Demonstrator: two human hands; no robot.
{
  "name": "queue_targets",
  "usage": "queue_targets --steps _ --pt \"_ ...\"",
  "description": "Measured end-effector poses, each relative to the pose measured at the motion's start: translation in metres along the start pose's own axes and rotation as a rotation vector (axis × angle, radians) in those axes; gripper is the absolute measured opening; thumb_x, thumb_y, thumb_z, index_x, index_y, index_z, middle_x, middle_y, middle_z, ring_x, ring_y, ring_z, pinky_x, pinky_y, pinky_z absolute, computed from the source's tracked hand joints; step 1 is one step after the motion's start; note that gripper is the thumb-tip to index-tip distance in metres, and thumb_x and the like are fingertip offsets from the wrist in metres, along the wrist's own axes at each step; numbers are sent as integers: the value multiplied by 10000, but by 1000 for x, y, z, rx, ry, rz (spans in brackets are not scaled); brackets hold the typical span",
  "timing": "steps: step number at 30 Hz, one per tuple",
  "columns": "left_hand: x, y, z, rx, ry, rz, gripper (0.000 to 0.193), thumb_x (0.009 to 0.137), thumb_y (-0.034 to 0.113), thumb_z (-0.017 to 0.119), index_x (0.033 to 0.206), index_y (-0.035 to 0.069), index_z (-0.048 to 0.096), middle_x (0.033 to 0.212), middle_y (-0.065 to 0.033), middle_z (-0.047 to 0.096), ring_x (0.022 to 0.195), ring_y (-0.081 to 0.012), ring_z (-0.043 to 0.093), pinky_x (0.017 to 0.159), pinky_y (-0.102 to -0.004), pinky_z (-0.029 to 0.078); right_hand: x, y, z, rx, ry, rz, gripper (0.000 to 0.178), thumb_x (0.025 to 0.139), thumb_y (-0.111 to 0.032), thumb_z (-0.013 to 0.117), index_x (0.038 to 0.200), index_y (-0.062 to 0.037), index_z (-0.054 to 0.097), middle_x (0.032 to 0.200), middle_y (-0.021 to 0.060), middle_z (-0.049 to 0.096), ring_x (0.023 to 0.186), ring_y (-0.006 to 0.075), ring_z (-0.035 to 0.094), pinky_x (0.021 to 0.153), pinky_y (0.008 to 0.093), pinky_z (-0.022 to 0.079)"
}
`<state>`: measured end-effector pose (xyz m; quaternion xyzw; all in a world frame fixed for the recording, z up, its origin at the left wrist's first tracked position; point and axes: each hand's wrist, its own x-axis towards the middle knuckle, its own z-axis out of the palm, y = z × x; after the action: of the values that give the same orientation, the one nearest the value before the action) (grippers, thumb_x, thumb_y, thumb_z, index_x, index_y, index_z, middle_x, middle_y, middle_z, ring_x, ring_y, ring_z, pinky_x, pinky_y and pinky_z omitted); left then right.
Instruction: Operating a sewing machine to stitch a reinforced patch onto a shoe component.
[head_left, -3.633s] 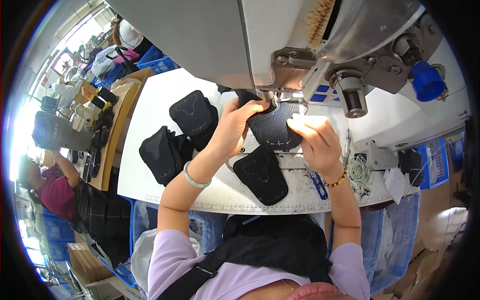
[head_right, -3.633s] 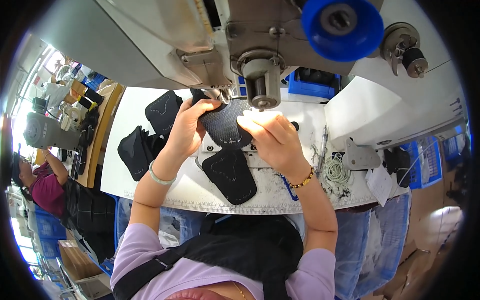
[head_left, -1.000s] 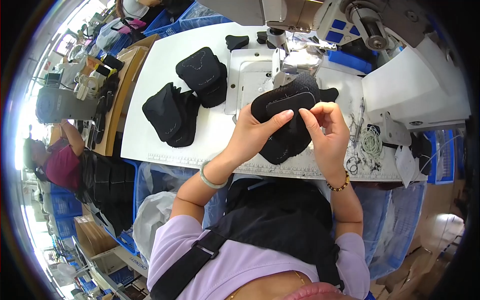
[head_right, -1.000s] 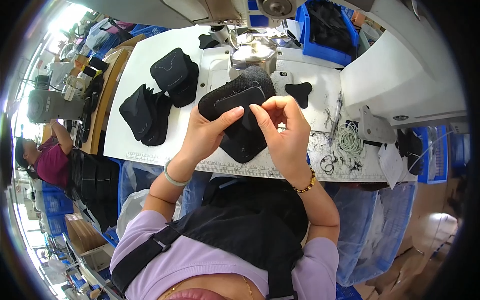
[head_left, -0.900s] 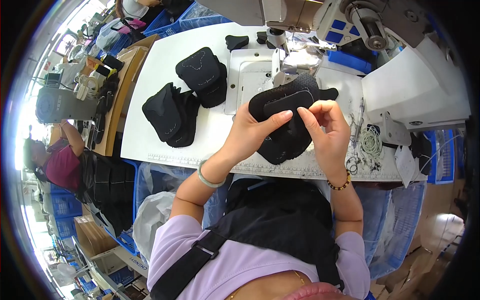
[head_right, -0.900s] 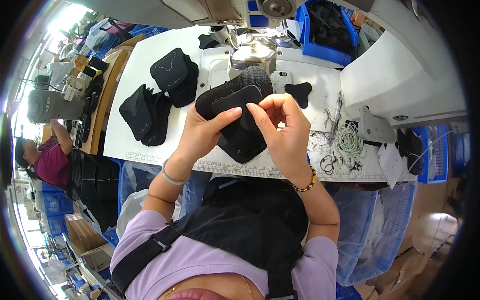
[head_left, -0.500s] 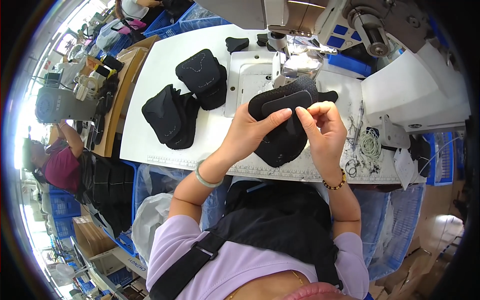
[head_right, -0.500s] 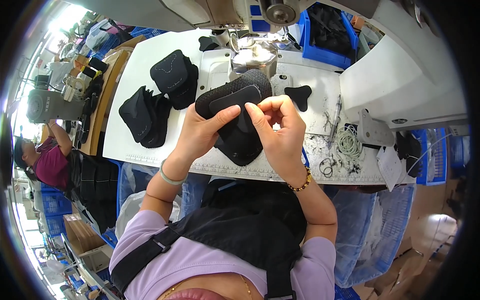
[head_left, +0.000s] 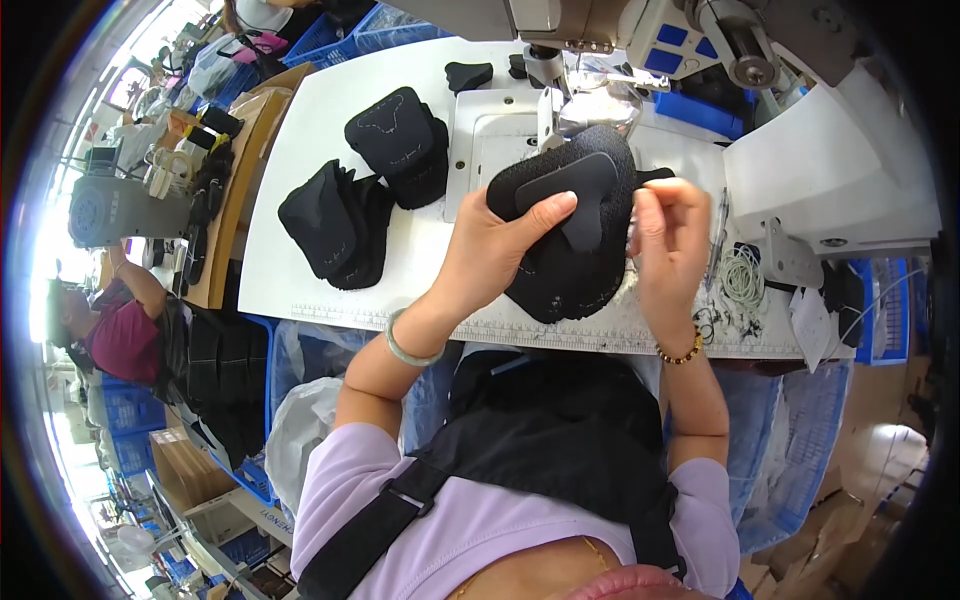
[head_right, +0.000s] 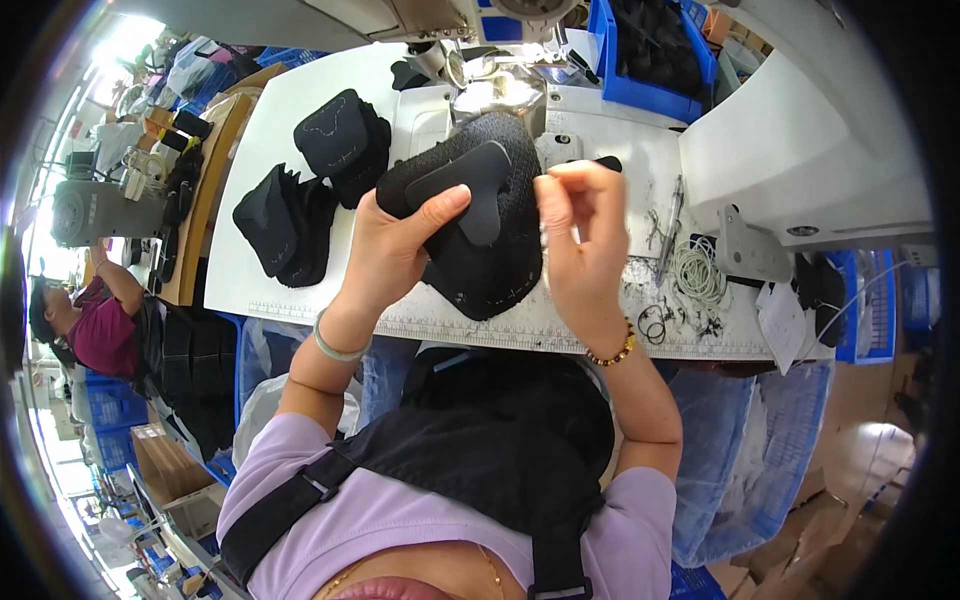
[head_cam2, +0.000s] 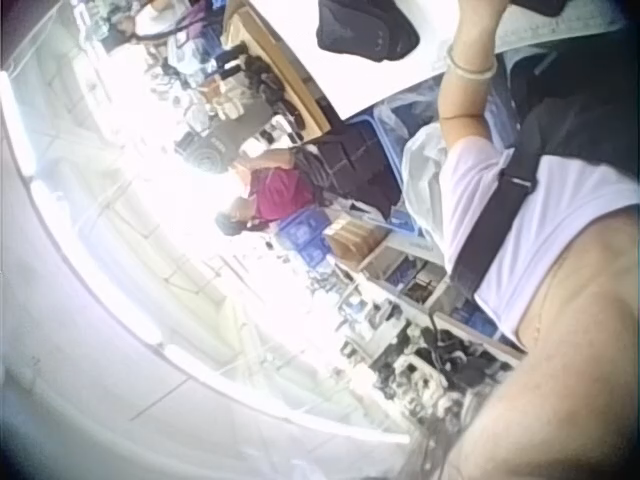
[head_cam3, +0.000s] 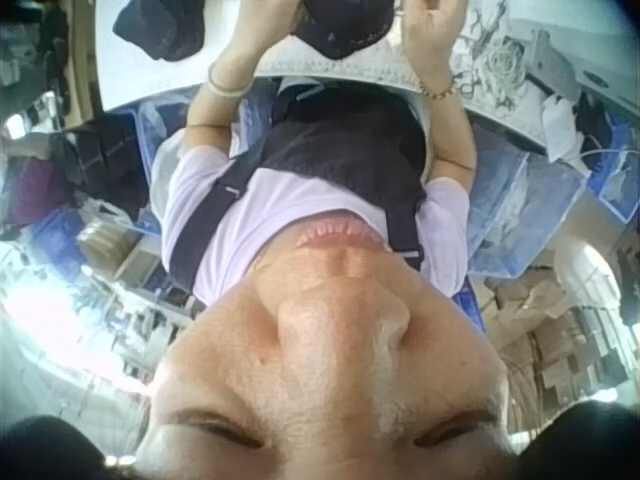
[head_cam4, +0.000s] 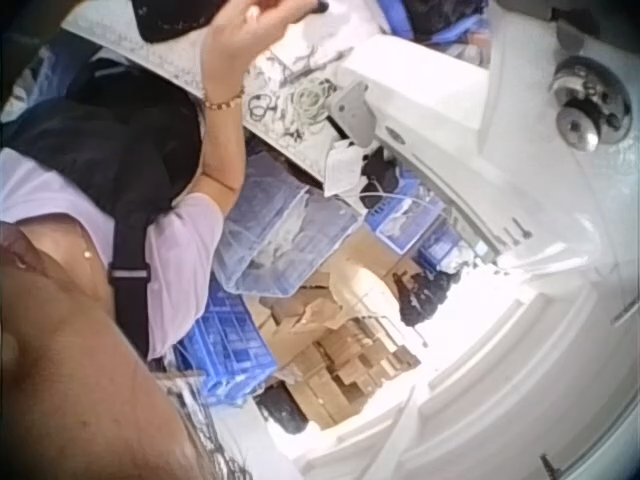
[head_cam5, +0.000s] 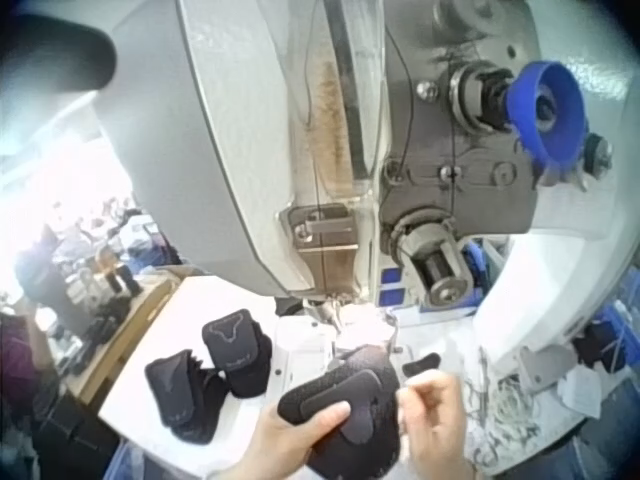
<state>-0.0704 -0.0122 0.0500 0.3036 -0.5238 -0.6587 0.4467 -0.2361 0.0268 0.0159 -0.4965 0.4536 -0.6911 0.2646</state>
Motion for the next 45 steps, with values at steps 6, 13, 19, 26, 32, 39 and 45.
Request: queue_targets --steps 6,13,19,26,32,39,45 --pt "-5 10 7 -112 50 36 225 882 116 634 1015 -64 621 896 -69 660 772 -95 615 653 -224 516 14 4 -20 -861 -98 -1042 218 786 -149 710 978 -246 678 999 -2 535 952 176 554 844 302 423" --pt "6 18 -2 -246 245 111 154 860 26 598 993 -47 625 903 -70 655 747 -123 630 663 -239 516 47 -13 6 -791 -220 -1143 291 687 -154 660 958 -257 663 979 -78 558 1007 105 525 895 310 363" --pt "40 30 -15 -204 188 87 152 849 47 604 950 -63 635 891 -76 655 740 -115 629 641 -230 507 62 -10 17 -795 -223 -1003 379 607 -252 708 980 -182 708 941 -25 563 922 164 519 855 309 372" --pt "72 32 -16 -115 29 159 132 844 -6 562 952 -34 634 894 -57 652 815 -113 607 744 -248 484 65 0 12 -722 -197 -923 424 662 -198 700 1078 -133 656 1024 18 559 971 199 531 835 342 421" --pt "79 31 -21 -91 -46 164 132 851 -42 539 953 -21 621 897 -62 648 819 -119 610 739 -253 494 60 -3 14 -790 -173 -887 402 635 -150 724 1034 -114 692 964 32 577 935 215 546 831 328 436" --pt "75 42 -23 -36 -118 90 138 859 23 587 984 -21 626 909 -45 640 856 -97 593 794 -240 482 61 -5 17 -745 -130 -876 369 643 -127 715 1010 -94 692 956 47 586 919 222 554 823 337 444" --pt "73 45 -27 -49 -125 -68 167 831 54 642 980 -22 633 901 -86 660 783 -115 637 692 -222 526 64 3 7 -674 -195 -937 446 582 -127 718 1023 -128 652 1015 17 569 964 211 539 821 351 414"
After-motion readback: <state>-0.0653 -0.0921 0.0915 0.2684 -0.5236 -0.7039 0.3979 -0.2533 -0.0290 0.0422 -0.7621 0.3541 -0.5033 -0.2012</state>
